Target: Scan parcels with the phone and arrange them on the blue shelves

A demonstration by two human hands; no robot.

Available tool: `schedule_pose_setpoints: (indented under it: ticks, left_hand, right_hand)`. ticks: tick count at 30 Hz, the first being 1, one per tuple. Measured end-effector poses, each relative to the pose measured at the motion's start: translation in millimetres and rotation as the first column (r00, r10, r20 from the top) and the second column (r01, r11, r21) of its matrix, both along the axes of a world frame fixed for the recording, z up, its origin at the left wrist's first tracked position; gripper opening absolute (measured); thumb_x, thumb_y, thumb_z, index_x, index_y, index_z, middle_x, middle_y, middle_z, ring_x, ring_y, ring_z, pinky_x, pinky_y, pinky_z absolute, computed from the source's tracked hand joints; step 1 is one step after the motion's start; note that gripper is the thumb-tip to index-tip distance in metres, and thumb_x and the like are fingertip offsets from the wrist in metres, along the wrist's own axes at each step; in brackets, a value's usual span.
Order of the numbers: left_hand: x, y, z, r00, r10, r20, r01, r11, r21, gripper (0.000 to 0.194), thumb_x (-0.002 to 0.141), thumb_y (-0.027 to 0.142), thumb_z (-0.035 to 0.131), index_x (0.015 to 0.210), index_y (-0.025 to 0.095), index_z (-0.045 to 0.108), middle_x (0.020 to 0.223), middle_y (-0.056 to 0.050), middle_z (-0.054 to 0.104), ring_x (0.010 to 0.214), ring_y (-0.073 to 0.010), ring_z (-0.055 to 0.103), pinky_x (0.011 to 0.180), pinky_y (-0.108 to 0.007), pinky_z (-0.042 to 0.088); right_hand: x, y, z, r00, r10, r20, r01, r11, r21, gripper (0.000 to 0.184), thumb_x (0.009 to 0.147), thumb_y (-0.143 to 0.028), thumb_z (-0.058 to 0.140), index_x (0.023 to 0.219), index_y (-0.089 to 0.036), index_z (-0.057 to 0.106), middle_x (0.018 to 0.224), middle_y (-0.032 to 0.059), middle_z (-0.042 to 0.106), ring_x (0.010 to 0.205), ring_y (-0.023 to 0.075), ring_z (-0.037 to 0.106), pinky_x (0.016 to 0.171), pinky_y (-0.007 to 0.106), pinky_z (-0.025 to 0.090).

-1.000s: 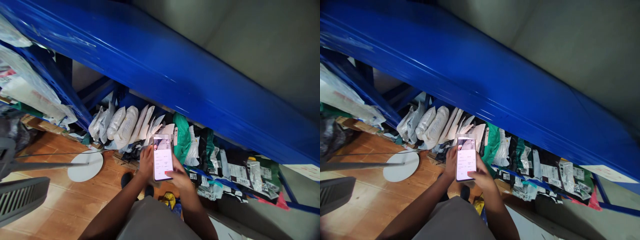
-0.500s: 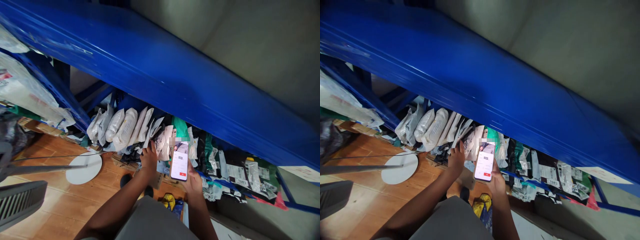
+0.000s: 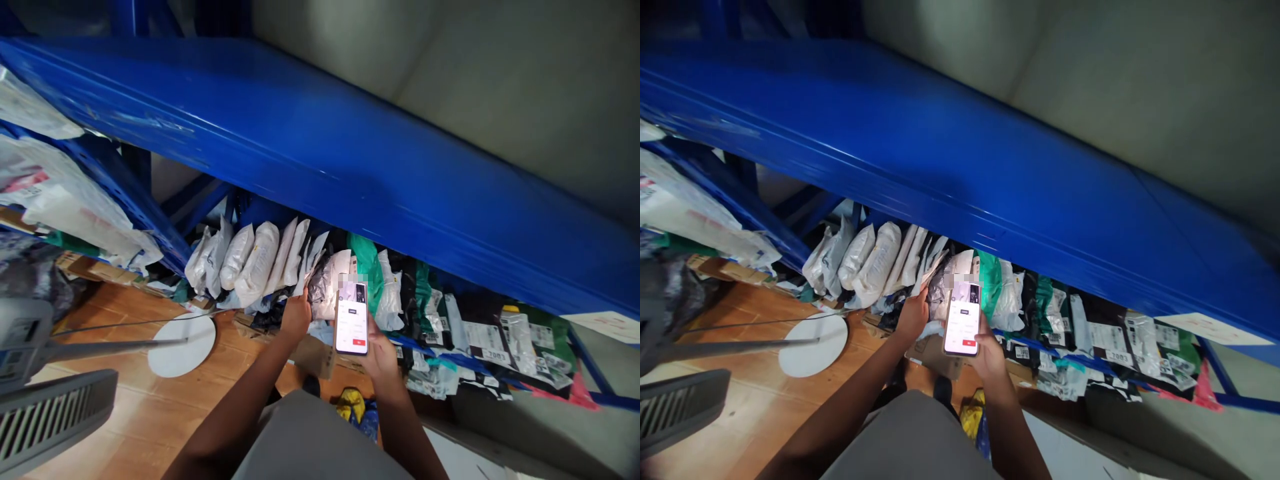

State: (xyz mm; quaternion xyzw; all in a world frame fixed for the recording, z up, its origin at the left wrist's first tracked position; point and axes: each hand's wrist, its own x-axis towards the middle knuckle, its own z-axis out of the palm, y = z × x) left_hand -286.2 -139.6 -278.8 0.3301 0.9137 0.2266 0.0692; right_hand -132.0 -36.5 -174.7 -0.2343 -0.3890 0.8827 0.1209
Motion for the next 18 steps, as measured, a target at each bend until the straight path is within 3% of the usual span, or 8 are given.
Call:
schedule_pose_setpoints:
  ticks: [6, 12, 18]
  left_hand:
    - [-1.7, -18.3, -12.0, 0.998, 0.021, -0.066, -0.017, 0.998, 0.06, 0.05, 0.092, 0.022, 0.04, 0.142, 0.023, 0.044, 0.127, -0.013, 0.058, 0.108, -0.0263, 0.057, 0.095, -0.04, 0.04]
    - [1.3, -16.5, -19.6, 0.994, 0.082, -0.074, -0.071, 0.988, 0.138, 0.043, 0.091, 0.024, 0.042, 0.131, 0.011, 0.053, 0.124, -0.016, 0.06, 0.11, -0.0291, 0.054, 0.096, -0.04, 0.038]
    - [-1.9, -24.3, -15.3, 0.996, 0.039, -0.08, -0.028, 0.991, 0.134, 0.044, 0.094, 0.028, 0.037, 0.134, 0.018, 0.052, 0.135, -0.013, 0.054, 0.117, -0.0302, 0.049, 0.104, -0.048, 0.03]
  right_hand:
    - [-3.2, -17.9, 0.4, 0.999, -0.014, -0.033, 0.013, 0.999, -0.042, 0.062, 0.06, -0.019, 0.057, 0.122, -0.028, 0.055, 0.11, 0.003, 0.073, 0.104, 0.0304, 0.066, 0.089, 0.049, 0.053]
    - [-4.8, -39.9, -15.2, 1.0, -0.004, 0.017, 0.005, 0.997, -0.082, 0.069, 0.057, -0.015, 0.057, 0.125, -0.026, 0.053, 0.112, 0.0043, 0.073, 0.104, 0.0314, 0.067, 0.088, 0.048, 0.054]
    - [-7.8, -58.5, -17.4, 0.997, 0.011, 0.073, -0.003, 0.994, -0.11, 0.072, 0.057, -0.016, 0.057, 0.128, -0.027, 0.05, 0.107, 0.0048, 0.074, 0.097, 0.0319, 0.07, 0.08, 0.048, 0.057]
